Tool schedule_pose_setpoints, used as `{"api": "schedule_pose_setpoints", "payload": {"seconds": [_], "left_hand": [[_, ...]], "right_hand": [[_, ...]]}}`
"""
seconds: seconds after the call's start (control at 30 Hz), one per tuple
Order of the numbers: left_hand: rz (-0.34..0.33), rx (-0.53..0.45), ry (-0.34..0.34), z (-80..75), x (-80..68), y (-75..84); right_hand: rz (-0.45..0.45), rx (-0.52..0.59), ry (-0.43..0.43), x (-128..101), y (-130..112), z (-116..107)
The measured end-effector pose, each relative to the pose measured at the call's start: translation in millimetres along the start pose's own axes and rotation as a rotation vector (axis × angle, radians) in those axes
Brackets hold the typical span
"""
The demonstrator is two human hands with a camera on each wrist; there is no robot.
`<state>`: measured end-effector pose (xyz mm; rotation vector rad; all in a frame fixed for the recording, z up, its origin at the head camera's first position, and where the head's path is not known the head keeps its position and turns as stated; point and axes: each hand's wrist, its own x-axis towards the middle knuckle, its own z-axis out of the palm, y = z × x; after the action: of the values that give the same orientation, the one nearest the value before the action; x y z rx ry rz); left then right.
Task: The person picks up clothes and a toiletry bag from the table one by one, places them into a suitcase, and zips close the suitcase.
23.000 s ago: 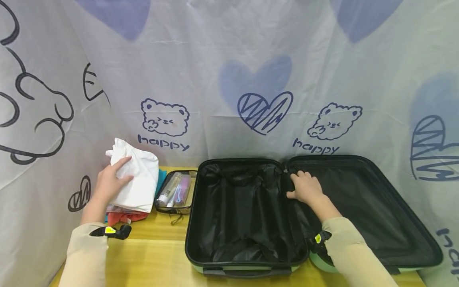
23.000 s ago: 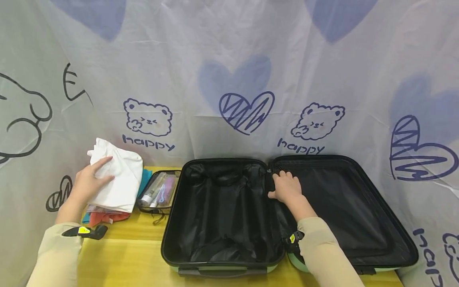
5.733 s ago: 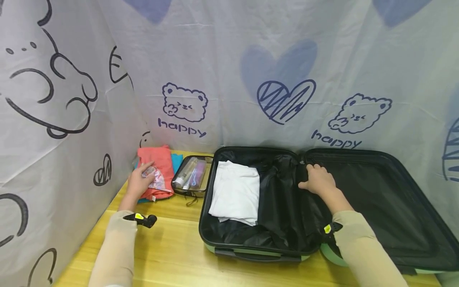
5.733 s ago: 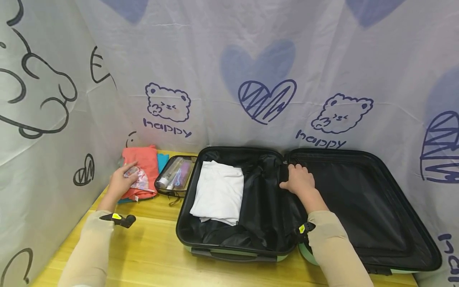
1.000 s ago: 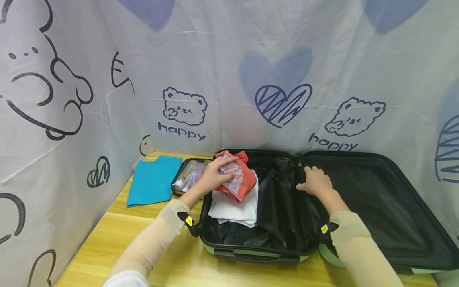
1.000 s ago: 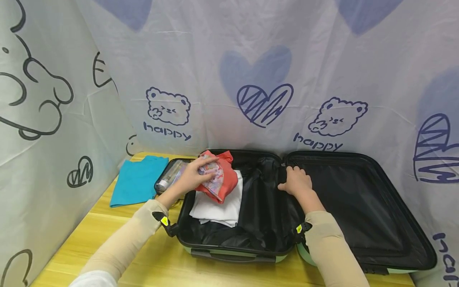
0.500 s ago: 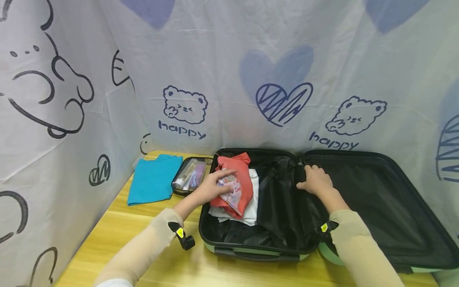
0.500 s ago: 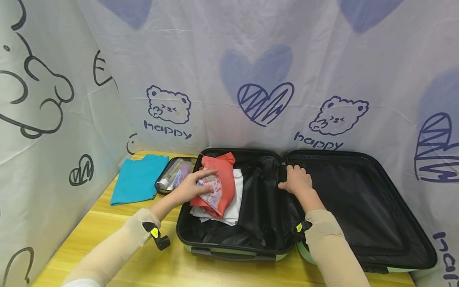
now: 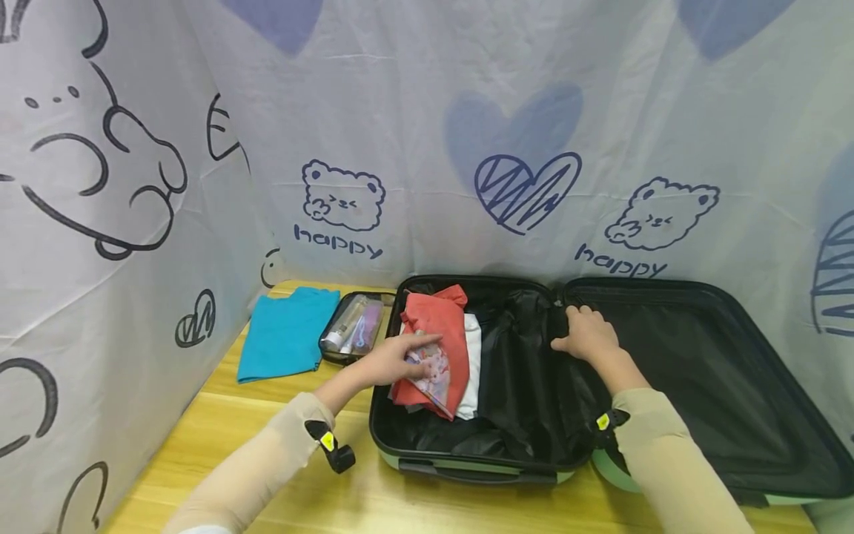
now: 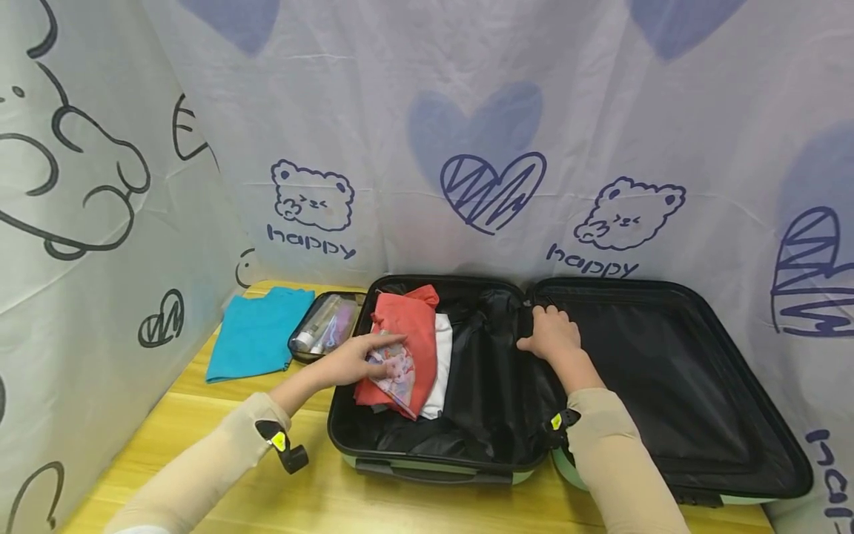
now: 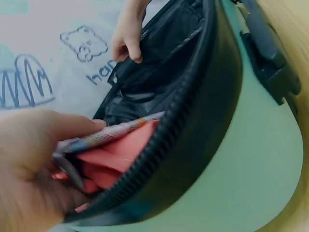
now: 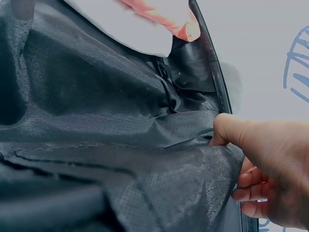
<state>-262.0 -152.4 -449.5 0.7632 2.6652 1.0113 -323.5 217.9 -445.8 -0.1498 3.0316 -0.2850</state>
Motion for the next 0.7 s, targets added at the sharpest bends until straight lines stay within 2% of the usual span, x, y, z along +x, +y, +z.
{"api": "schedule_pose_setpoints", "payload": {"seconds": [0.07, 0.13, 0.23, 0.33, 0.47, 0.57, 0.7], "left_hand": [[0.017, 0.151, -0.028, -1.7, -3.4, 6.1], [0.044, 0.345, -0.014, -3.2, -7.0, 11.1], [0.055, 0.626, 0.049, -5.8, -11.2, 15.3], [0.050, 0.795, 0.113, -8.1, -10.8, 13.8], [0.055, 0.854, 0.121, -9.8, -0.1, 5.9], [0.049, 0.863, 0.053, -8.3, 13.4, -1.5], [0.004, 0.799, -0.073, -4.8, 31.2, -9.6]], "right_hand": [[-0.003, -0.001, 0.003, 0, 1, 0], [-0.005, 0.002, 0.003, 1, 1, 0], [-0.002, 0.008, -0.004, 1, 0, 1], [0.000, 0.010, -0.005, 1, 0, 1], [-0.001, 0.007, 0.000, 1, 0, 2], [-0.003, 0.006, 0.004, 1, 0, 2], [0.000, 0.015, 0.007, 1, 0, 2]]}}
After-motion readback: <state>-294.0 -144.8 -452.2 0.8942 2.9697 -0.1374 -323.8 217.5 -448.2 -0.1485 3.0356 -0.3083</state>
